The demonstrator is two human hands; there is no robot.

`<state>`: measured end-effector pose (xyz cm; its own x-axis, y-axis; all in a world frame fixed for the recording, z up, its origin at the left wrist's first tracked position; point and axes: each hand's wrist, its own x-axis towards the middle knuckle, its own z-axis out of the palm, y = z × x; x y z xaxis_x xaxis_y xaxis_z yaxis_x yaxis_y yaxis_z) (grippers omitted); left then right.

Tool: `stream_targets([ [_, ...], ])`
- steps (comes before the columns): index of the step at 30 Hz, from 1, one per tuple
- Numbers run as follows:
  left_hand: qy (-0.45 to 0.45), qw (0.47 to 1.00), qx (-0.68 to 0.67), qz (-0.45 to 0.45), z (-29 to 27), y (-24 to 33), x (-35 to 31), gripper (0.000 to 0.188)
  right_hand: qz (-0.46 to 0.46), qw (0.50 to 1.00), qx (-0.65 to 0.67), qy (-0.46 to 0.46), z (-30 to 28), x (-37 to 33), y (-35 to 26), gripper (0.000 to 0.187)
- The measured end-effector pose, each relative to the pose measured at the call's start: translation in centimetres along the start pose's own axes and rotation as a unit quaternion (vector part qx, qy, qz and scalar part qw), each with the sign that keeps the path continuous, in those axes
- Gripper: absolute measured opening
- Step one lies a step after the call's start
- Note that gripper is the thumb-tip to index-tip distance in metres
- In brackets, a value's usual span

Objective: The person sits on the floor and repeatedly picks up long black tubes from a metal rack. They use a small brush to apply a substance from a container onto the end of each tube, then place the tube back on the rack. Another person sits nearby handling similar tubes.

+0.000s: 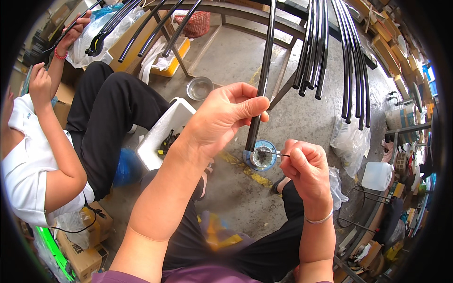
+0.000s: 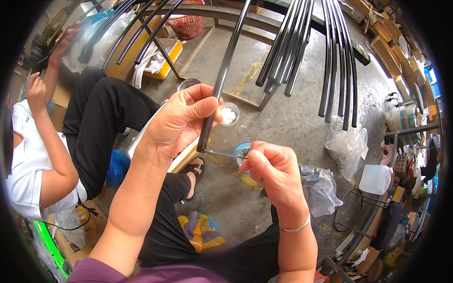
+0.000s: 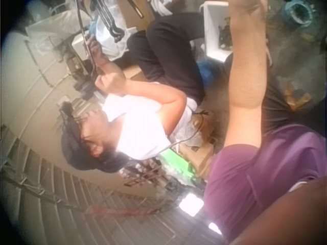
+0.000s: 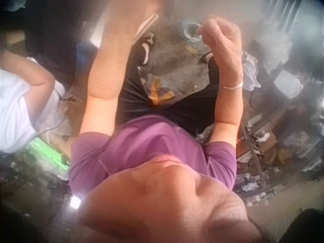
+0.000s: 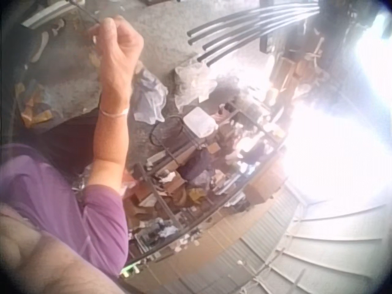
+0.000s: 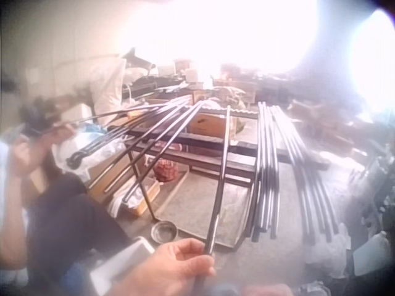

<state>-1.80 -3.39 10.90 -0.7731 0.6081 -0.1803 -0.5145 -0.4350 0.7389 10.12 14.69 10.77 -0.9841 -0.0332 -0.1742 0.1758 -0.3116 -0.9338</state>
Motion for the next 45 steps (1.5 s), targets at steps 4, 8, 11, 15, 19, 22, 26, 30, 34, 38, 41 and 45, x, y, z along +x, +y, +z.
stream_targets([
  [4,-0.007,1.000,-0.017,0.005,-0.18,-0.08,0.00,0.026,0.015,1.000,-0.003,-0.003,0.04,0.02,0.02,0.029],
  [8,-0.006,1.000,-0.025,0.005,-0.12,-0.06,-0.07,0.025,0.015,1.000,-0.006,-0.004,-0.07,0.08,0.25,0.029],
  [11,-0.006,1.000,-0.029,0.004,-0.07,0.03,-0.13,0.023,0.019,1.000,0.000,-0.001,0.00,0.08,0.18,0.029],
  [15,0.001,0.999,-0.043,0.003,-0.04,0.01,-0.17,0.021,0.017,1.000,0.003,-0.003,-0.01,0.11,0.11,0.029],
  [19,0.006,0.999,-0.042,-0.004,-0.26,-0.04,-0.10,0.022,0.009,1.000,0.005,-0.005,0.05,0.13,0.09,0.029],
  [22,0.013,0.999,-0.039,-0.002,0.06,0.34,-0.33,0.024,0.007,1.000,0.003,-0.007,-0.02,0.19,0.08,0.029],
  [26,-0.003,0.999,-0.039,0.010,-0.12,0.34,-0.05,0.025,0.017,1.000,0.001,-0.003,0.21,0.38,-0.14,0.029],
  [30,-0.008,0.999,-0.025,0.025,-0.03,0.17,-0.08,0.023,0.013,1.000,0.004,-0.007,0.32,0.46,-0.16,0.030],
  [34,-0.008,0.999,-0.037,0.015,0.11,0.55,-0.27,0.023,0.014,1.000,0.007,-0.003,0.28,0.50,-0.04,0.030],
  [38,0.004,0.999,-0.049,0.013,-0.38,0.31,-0.20,0.024,0.024,1.000,0.007,-0.001,0.60,0.70,0.13,0.030],
  [41,0.007,0.999,-0.041,0.011,0.24,0.64,-0.23,0.026,0.019,1.000,0.015,-0.002,0.42,0.61,-0.14,0.030],
  [45,0.000,0.999,-0.035,0.032,-0.03,0.45,-0.22,0.026,0.016,1.000,0.016,-0.007,0.45,0.65,-0.07,0.030],
])
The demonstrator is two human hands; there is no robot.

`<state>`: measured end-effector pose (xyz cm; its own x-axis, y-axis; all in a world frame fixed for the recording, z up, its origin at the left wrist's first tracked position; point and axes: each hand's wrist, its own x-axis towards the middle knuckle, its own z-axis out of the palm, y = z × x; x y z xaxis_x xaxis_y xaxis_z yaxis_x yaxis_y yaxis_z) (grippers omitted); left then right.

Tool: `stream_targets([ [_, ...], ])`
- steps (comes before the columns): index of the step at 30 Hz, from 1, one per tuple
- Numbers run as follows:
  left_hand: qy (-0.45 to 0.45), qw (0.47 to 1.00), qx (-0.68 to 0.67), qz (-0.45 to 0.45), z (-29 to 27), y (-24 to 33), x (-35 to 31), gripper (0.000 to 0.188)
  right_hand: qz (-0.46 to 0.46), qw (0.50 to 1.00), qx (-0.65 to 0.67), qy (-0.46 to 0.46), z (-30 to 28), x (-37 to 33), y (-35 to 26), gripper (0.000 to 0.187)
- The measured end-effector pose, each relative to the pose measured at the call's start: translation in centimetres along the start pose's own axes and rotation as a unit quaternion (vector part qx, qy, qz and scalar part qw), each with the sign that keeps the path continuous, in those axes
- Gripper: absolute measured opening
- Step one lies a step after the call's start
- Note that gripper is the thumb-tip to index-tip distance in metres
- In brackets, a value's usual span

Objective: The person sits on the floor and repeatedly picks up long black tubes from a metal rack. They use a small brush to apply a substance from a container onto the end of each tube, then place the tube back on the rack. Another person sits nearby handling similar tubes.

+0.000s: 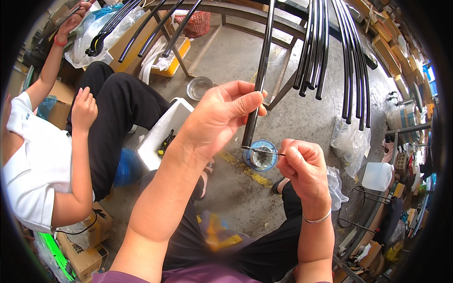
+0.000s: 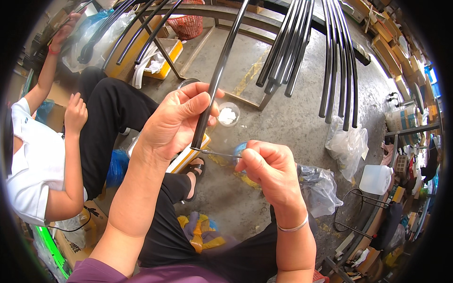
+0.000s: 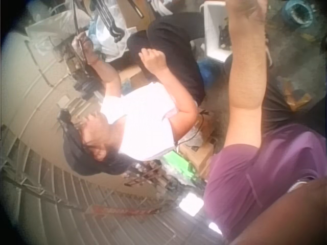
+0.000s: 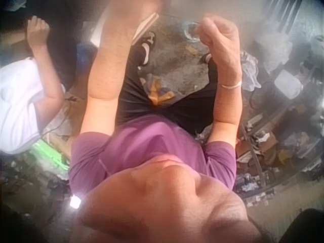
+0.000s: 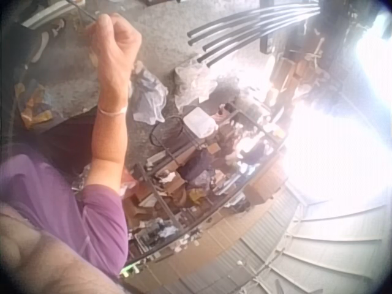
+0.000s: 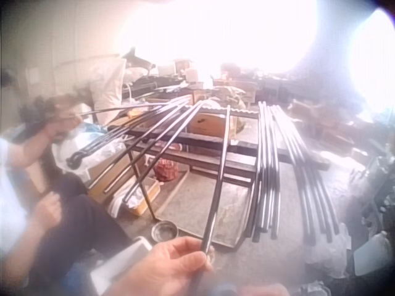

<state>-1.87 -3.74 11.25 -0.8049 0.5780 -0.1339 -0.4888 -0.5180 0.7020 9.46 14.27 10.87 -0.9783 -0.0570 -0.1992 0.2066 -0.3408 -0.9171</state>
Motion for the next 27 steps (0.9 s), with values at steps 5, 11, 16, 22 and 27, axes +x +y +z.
stream_targets([
  [5,-0.004,1.000,-0.006,-0.001,-0.13,-0.11,-0.05,0.026,0.006,1.000,0.001,0.003,0.15,0.01,0.08,0.030],
  [11,0.002,1.000,-0.016,-0.009,-0.05,-0.15,0.07,0.025,-0.001,1.000,0.000,-0.001,0.04,-0.04,0.05,0.031],
  [16,-0.009,1.000,0.004,-0.007,-0.27,-0.23,-0.02,0.026,0.004,1.000,0.005,-0.003,0.06,-0.02,0.07,0.030],
  [22,-0.004,1.000,0.002,-0.007,0.01,-0.12,0.01,0.028,0.003,1.000,0.014,-0.005,-0.05,-0.01,0.06,0.030],
  [27,-0.001,1.000,0.001,-0.006,-0.02,-0.05,-0.03,0.027,0.001,1.000,0.016,-0.003,-0.13,0.03,0.13,0.029],
])
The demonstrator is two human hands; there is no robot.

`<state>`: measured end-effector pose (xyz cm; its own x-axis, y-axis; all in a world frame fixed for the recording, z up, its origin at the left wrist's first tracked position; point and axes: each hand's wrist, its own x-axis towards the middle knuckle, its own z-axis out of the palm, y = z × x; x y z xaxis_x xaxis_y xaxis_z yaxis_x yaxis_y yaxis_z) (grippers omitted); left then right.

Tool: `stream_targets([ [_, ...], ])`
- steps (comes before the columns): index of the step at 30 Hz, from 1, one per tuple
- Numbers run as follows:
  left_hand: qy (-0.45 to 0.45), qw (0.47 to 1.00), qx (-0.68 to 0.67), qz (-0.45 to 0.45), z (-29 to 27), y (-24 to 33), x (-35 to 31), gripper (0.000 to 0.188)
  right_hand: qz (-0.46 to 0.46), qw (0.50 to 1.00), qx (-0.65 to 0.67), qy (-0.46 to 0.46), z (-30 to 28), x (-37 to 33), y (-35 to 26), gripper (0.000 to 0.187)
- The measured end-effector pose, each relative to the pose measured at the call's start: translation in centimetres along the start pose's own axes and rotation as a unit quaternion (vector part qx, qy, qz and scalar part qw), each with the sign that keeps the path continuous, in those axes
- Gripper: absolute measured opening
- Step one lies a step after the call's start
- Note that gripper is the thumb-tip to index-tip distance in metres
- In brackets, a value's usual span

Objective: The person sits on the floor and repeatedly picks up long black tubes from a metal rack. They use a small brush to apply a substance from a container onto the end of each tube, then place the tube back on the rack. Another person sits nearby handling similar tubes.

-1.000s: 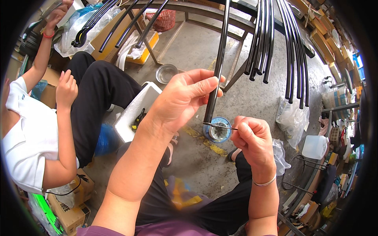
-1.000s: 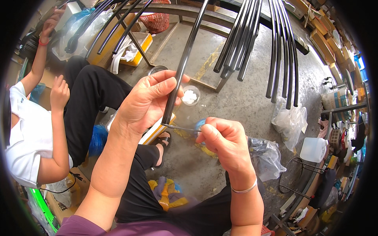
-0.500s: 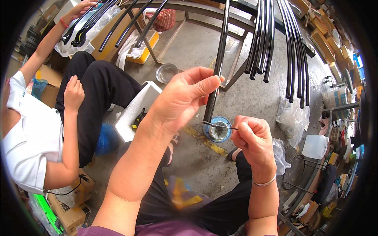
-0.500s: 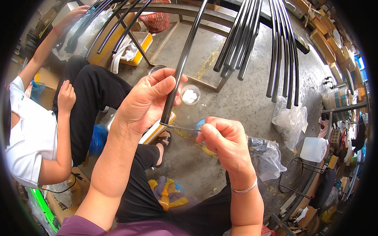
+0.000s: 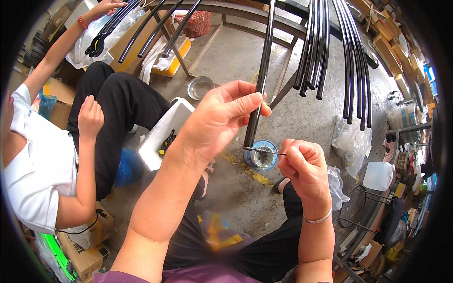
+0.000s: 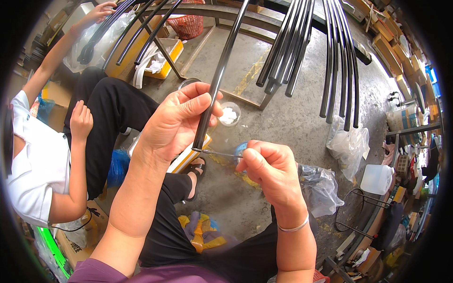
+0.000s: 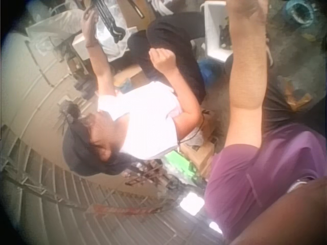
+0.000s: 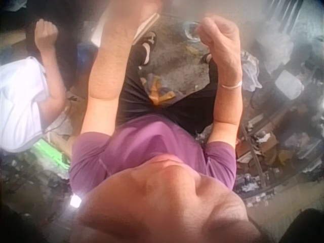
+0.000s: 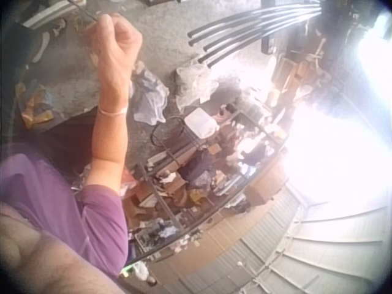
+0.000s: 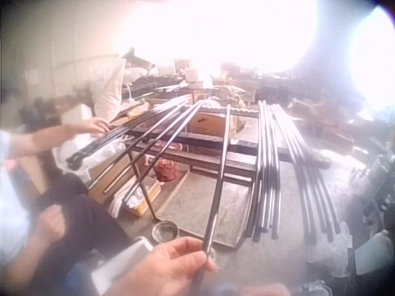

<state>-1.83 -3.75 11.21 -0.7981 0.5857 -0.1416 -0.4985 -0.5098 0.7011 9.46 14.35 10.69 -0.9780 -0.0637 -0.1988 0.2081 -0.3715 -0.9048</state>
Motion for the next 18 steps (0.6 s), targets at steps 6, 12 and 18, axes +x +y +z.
stream_targets([
  [6,0.003,1.000,-0.004,0.004,-0.06,-0.12,0.01,0.026,0.003,1.000,-0.002,0.000,0.07,0.07,0.09,0.029],
  [12,0.002,1.000,-0.005,0.003,0.40,0.36,-0.13,0.027,0.006,1.000,-0.002,0.003,0.03,0.08,0.03,0.029],
  [18,-0.010,1.000,0.001,0.008,0.62,0.26,-0.21,0.032,0.002,1.000,-0.012,0.006,-0.08,0.03,0.09,0.029],
])
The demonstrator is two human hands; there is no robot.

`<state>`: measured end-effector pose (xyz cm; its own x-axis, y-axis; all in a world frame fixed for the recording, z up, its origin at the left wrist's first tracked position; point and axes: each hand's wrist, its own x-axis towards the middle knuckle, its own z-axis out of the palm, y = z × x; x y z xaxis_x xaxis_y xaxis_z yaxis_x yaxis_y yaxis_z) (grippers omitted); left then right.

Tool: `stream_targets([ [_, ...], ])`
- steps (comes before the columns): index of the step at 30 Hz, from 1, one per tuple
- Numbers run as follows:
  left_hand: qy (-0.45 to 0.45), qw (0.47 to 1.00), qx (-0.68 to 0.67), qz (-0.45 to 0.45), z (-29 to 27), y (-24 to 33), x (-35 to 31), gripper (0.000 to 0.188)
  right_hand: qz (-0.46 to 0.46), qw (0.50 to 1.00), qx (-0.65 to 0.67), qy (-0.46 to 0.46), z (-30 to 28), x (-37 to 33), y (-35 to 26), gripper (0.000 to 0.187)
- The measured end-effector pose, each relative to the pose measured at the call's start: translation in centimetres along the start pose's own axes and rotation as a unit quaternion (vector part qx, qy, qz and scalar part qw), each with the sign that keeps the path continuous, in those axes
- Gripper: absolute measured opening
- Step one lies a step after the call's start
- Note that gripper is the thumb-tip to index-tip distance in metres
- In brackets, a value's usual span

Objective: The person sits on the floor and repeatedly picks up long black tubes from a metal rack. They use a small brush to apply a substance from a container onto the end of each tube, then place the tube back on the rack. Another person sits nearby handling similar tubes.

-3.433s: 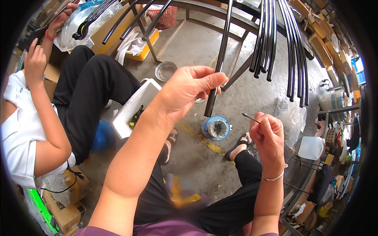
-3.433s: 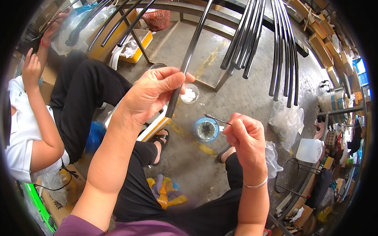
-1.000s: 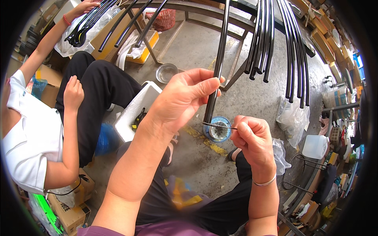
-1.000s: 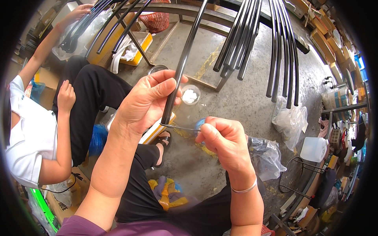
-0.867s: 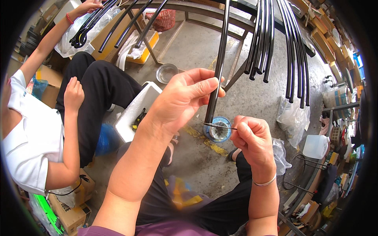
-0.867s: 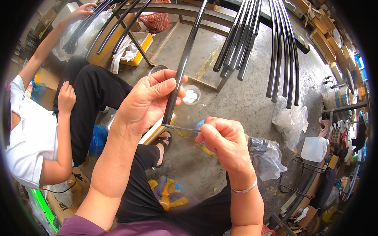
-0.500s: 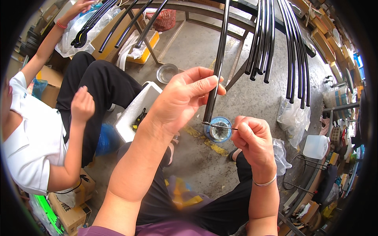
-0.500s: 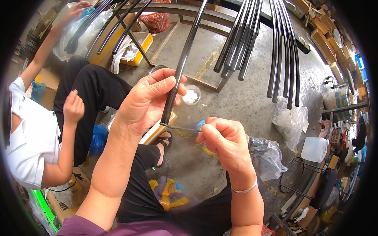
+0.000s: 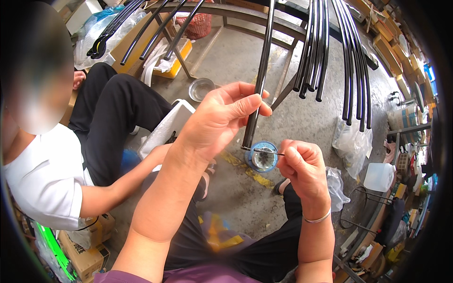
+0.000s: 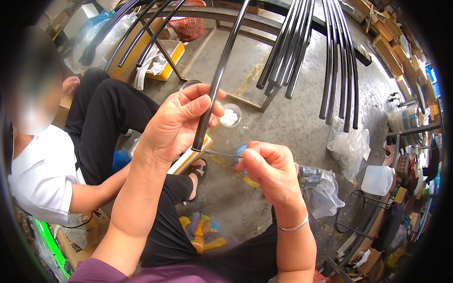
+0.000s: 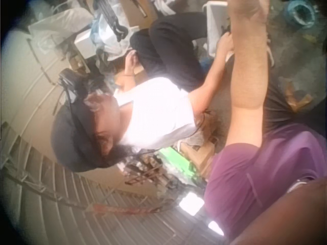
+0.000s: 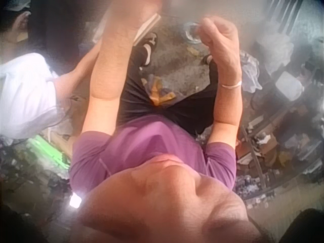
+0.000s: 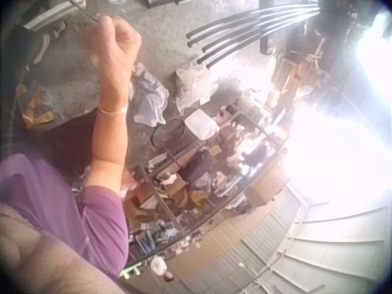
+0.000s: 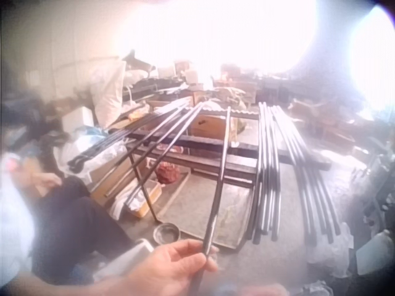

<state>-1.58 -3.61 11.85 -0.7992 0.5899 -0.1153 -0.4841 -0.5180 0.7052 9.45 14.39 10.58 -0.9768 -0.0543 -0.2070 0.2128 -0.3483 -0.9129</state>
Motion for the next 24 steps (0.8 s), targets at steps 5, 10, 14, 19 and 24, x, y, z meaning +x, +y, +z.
stream_targets([
  [5,-0.019,1.000,0.009,-0.019,0.1,0.5,-0.2,0.043,0.030,0.999,0.008,0.011,-1.0,0.2,1.0,0.029],
  [10,-0.023,1.000,0.016,0.001,0.3,0.8,-0.3,0.048,0.040,0.998,0.029,0.025,-2.5,0.1,1.5,0.030],
  [14,-0.022,0.999,0.021,0.016,0.9,1.9,-0.4,0.046,0.041,0.996,0.062,0.044,-3.1,0.2,1.1,0.031],
  [19,-0.021,0.997,0.046,0.055,0.1,2.9,-0.2,0.044,0.032,0.994,0.095,0.039,-3.7,0.3,1.4,0.031],
  [24,0.011,0.986,0.154,0.069,-0.1,6.9,0.6,0.037,0.014,0.992,0.119,0.034,-3.8,0.3,1.0,0.031],
])
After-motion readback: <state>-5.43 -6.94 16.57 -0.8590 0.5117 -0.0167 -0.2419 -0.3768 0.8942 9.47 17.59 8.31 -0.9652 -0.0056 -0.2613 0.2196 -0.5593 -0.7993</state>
